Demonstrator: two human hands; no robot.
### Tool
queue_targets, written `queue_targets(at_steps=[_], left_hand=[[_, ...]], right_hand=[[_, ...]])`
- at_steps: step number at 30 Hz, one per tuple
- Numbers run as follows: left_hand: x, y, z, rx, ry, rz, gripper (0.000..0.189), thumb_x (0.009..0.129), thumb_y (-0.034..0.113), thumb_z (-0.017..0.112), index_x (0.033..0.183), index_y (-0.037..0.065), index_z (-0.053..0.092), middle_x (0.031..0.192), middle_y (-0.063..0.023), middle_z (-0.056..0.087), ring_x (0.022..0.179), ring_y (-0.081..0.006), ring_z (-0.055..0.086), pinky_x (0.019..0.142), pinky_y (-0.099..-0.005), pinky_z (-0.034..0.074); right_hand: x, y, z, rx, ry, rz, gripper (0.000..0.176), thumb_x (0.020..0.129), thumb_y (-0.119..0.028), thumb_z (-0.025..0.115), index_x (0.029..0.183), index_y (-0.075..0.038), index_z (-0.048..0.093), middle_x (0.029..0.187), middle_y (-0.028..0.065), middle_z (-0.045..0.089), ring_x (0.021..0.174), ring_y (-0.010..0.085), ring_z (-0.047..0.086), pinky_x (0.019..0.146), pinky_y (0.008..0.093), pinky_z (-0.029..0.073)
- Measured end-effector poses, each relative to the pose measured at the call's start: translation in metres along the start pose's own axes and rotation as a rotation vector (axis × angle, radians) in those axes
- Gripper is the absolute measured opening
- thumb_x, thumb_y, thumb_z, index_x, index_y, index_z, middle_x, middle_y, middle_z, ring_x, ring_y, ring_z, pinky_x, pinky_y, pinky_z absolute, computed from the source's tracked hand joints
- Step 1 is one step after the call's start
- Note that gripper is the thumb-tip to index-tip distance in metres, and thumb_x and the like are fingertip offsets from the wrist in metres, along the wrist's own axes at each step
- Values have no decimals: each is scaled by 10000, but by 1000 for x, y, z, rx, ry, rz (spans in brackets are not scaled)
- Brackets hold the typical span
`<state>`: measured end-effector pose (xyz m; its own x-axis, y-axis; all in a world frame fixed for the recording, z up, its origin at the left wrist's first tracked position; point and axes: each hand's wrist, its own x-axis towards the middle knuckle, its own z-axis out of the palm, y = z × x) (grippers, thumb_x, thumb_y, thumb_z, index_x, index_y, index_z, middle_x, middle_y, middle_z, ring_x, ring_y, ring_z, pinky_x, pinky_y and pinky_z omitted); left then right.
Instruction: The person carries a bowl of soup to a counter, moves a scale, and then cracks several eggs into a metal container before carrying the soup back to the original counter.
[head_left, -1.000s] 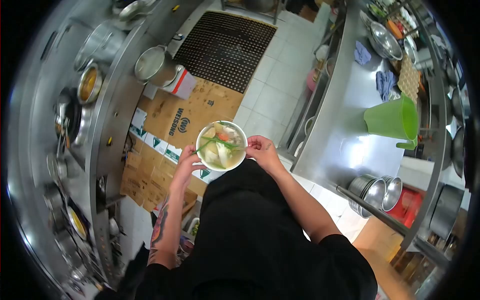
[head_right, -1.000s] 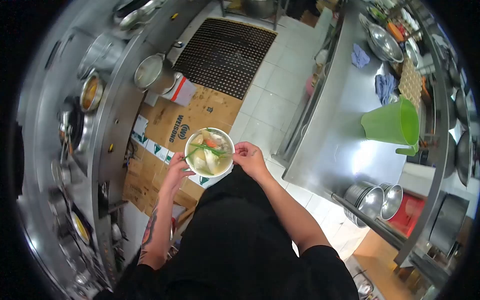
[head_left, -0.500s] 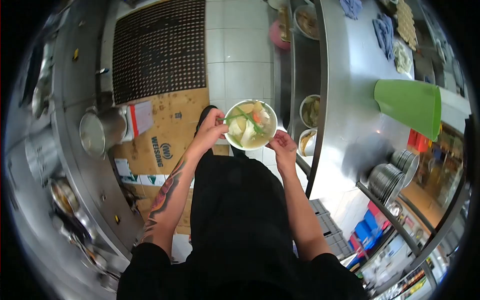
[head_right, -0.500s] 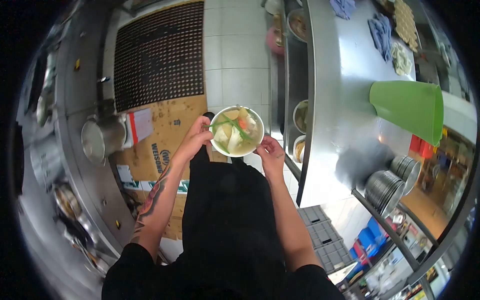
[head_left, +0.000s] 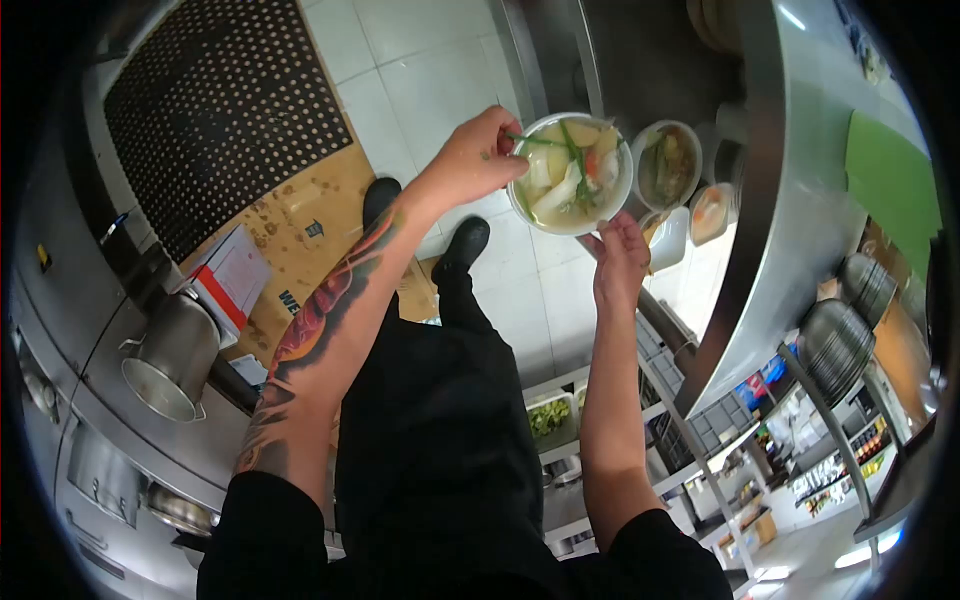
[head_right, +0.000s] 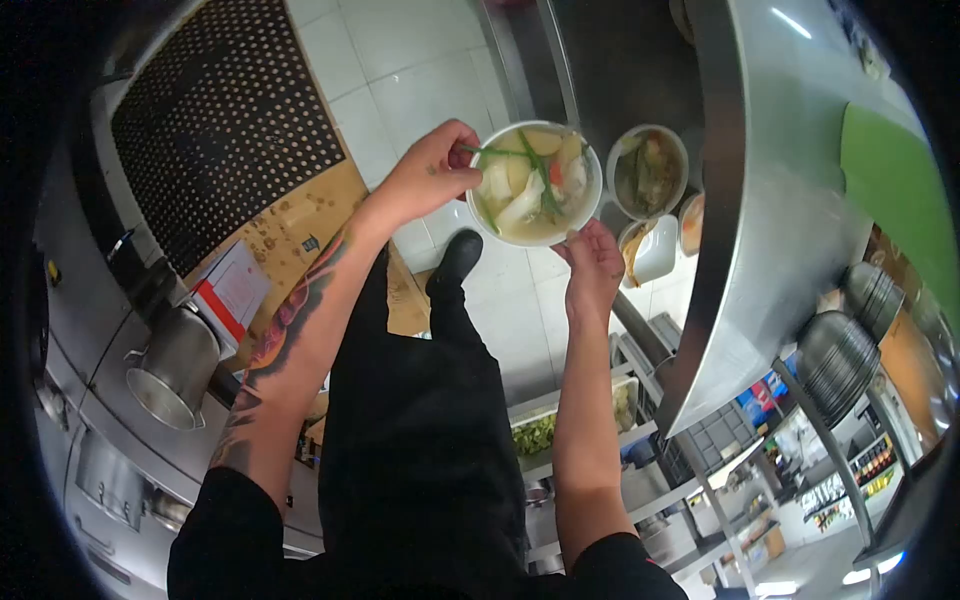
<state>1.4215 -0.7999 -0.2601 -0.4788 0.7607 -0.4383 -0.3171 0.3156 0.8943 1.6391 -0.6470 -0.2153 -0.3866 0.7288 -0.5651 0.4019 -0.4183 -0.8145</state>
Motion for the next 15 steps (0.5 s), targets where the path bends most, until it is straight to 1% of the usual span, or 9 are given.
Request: queue_targets(at_steps=[4, 8, 11, 15], left_hand=[[12, -5, 12, -51, -52, -68, 334, 824, 48, 667, 1124, -21, 537, 925, -70, 600, 815, -138, 614, 675, -298, 572], [8, -3, 18, -148, -103, -134, 326, 835, 45, 662, 1129, -29, 543, 944, -78, 603, 819, -139, 615, 695, -304, 585], [12, 5, 21, -129, -100, -157, 332, 834, 40, 663, 1133, -37, 544, 946, -84, 606, 831, -142, 627, 687, -308, 591], [24, 9, 16, -133, -103, -142, 336, 836, 47, 665, 1135, -46, 542, 952, -93, 610, 846, -154, 645, 670, -314, 595]], right_hand=[[7, 14, -15, 27, 38, 22, 230, 943, -11, 606, 1170, 26, 618, 1062, 100, 693, 924, 153, 687, 804, 330, 614], [-3, 14, -24, 33, 75, 49, 232, 943, -12, 608, 1171, 28, 615, 1072, 102, 686, 926, 157, 688, 802, 340, 624], [0, 10, -26, 34, 72, 59, 233, 945, -13, 604, 1173, 38, 612, 1082, 98, 681, 929, 157, 687, 806, 351, 632], [5, -1, -18, 61, 60, 49, 246, 951, -28, 606, 1184, 47, 608, 1088, 98, 677, 967, 157, 679, 800, 350, 638]])
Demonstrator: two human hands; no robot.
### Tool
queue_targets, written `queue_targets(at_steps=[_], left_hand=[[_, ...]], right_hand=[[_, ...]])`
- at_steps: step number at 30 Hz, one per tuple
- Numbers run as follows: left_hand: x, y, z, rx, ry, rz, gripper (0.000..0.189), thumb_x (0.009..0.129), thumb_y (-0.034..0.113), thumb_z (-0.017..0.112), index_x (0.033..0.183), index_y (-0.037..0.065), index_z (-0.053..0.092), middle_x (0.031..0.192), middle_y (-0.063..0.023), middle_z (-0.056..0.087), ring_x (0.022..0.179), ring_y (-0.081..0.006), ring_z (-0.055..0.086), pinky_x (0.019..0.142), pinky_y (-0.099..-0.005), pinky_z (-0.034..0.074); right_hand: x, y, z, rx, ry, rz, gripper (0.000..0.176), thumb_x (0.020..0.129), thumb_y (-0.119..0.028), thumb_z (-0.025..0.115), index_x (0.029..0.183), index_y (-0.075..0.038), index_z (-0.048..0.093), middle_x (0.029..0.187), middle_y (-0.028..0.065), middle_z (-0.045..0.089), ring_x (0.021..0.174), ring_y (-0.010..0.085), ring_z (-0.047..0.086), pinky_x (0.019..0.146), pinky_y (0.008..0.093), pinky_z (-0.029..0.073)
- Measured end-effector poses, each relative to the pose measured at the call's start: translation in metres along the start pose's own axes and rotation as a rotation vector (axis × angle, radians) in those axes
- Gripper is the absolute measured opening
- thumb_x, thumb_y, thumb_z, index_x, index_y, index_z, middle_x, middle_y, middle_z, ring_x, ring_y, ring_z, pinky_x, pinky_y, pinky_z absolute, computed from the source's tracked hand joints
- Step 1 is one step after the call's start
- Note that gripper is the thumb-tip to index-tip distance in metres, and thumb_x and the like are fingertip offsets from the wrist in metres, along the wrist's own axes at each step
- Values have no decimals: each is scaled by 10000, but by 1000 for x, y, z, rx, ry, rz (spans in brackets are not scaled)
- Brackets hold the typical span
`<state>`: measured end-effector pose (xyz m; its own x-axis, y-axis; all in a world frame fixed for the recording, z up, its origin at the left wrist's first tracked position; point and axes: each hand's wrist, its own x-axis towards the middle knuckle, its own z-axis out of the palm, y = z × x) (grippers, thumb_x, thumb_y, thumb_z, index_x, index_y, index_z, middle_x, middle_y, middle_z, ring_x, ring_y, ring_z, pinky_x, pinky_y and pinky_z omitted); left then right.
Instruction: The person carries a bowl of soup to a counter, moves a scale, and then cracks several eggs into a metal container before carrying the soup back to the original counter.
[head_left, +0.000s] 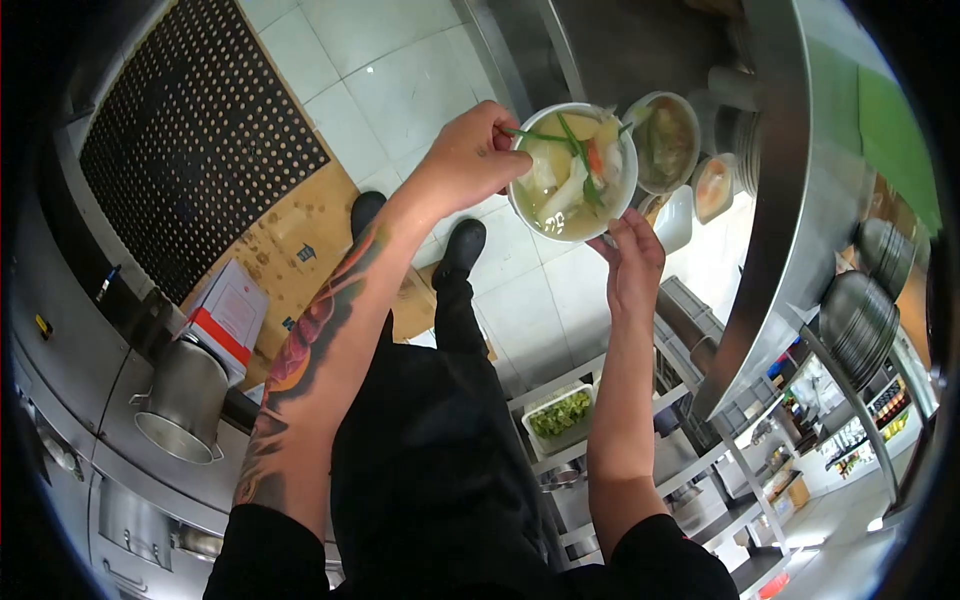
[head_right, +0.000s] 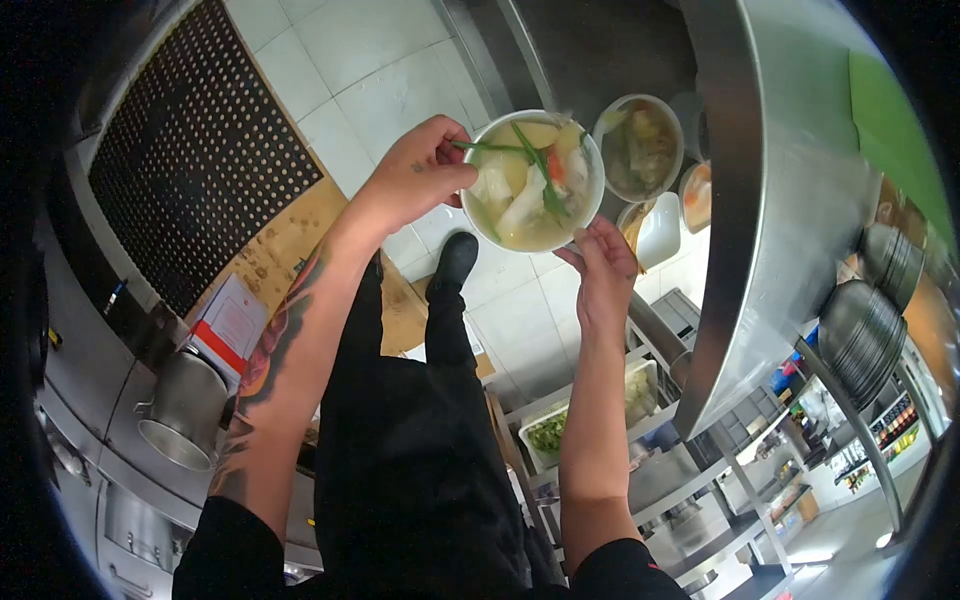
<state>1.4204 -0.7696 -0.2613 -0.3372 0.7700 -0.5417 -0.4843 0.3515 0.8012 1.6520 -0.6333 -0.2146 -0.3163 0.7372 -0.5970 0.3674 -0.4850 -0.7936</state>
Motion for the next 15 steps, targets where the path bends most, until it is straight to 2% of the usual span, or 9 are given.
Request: queue_targets(at_steps=[5, 9, 12, 14, 15], left_hand=[[30, 42, -20, 90, -30, 19, 371, 840, 85, 667, 1167, -46, 549, 932, -104, 618, 871, -173, 655, 680, -315, 603], [73, 82, -42, 171, -76, 41, 397, 834, 119, 681, 1183, -28, 562, 932, -97, 627, 893, -179, 654, 705, -342, 610], [105, 113, -54, 291, -159, -12, 399, 827, 154, 701, 1169, -23, 597, 992, -104, 656, 937, -208, 660, 758, -373, 598], [128, 127, -58, 362, -217, -20, 331, 775, 98, 664, 1079, -32, 659, 981, -125, 679, 928, -253, 677, 727, -385, 624], [139, 133, -59, 395, -249, -24, 308, 748, 70, 646, 1034, -37, 691, 976, -136, 691, 924, -276, 686, 712, -391, 637]], right_hand=[[15, -14, 30, 70, 14, -32, 273, 957, -56, 621, 1206, 54, 597, 1095, 105, 670, 987, 159, 670, 791, 347, 638], [32, -16, 56, 168, 39, -41, 312, 956, -71, 640, 1228, 69, 576, 1083, 123, 662, 937, 176, 666, 766, 358, 641], [46, -16, 78, 232, 74, -66, 303, 950, -65, 647, 1212, 76, 587, 1068, 131, 653, 901, 191, 658, 738, 367, 641], [53, -17, 92, 300, 77, -158, 282, 949, -62, 647, 1194, 69, 603, 1066, 125, 649, 900, 194, 656, 736, 372, 636], [57, -18, 98, 320, 90, -159, 226, 958, -40, 624, 1161, 59, 605, 1047, 120, 652, 885, 186, 659, 780, 407, 620]])
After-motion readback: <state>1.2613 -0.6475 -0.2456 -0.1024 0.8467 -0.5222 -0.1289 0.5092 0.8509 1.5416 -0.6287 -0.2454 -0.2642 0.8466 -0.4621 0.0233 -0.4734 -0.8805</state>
